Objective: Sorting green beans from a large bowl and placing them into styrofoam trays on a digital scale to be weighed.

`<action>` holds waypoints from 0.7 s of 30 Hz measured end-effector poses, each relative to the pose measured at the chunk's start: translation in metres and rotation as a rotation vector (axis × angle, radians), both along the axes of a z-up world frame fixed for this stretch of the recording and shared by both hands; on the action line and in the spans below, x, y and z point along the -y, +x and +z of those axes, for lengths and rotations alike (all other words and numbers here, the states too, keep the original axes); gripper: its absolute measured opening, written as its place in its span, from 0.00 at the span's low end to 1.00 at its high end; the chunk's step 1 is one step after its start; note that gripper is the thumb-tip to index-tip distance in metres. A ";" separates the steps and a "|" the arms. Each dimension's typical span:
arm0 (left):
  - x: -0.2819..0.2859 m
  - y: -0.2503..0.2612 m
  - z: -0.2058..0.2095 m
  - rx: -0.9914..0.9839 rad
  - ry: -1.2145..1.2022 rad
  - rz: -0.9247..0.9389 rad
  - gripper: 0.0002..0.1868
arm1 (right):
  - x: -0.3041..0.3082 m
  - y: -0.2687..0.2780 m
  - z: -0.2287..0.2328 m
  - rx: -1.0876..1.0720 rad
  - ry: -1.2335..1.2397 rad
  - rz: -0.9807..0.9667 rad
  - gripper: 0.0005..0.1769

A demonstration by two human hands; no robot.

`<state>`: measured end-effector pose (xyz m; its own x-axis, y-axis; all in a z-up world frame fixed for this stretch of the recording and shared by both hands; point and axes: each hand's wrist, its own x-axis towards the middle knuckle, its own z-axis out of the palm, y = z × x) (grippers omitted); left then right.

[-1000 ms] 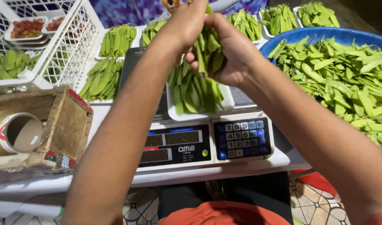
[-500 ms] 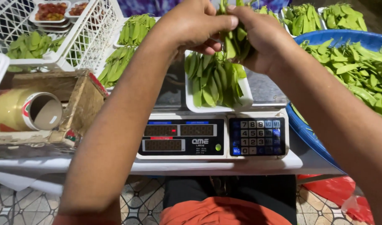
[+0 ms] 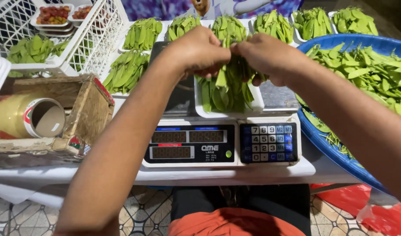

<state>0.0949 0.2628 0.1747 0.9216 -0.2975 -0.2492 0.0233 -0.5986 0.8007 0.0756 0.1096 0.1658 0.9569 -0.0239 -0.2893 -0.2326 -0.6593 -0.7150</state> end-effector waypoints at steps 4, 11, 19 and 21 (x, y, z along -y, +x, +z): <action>0.001 -0.005 -0.007 0.018 0.012 0.001 0.13 | 0.007 0.008 -0.011 0.063 0.049 0.032 0.16; -0.008 -0.015 -0.010 0.082 0.217 0.051 0.07 | 0.009 -0.009 -0.002 0.058 -0.119 0.019 0.28; -0.013 -0.019 -0.018 0.120 0.259 0.041 0.20 | 0.027 -0.006 -0.014 0.096 -0.170 0.069 0.14; -0.013 -0.013 -0.023 0.083 0.158 0.077 0.09 | 0.024 -0.010 -0.012 0.033 -0.076 -0.010 0.13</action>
<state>0.0816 0.2757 0.1514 0.9594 -0.1889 -0.2093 0.0114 -0.7157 0.6983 0.0654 0.0856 0.1533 0.9657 -0.0540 -0.2541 -0.2162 -0.7094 -0.6708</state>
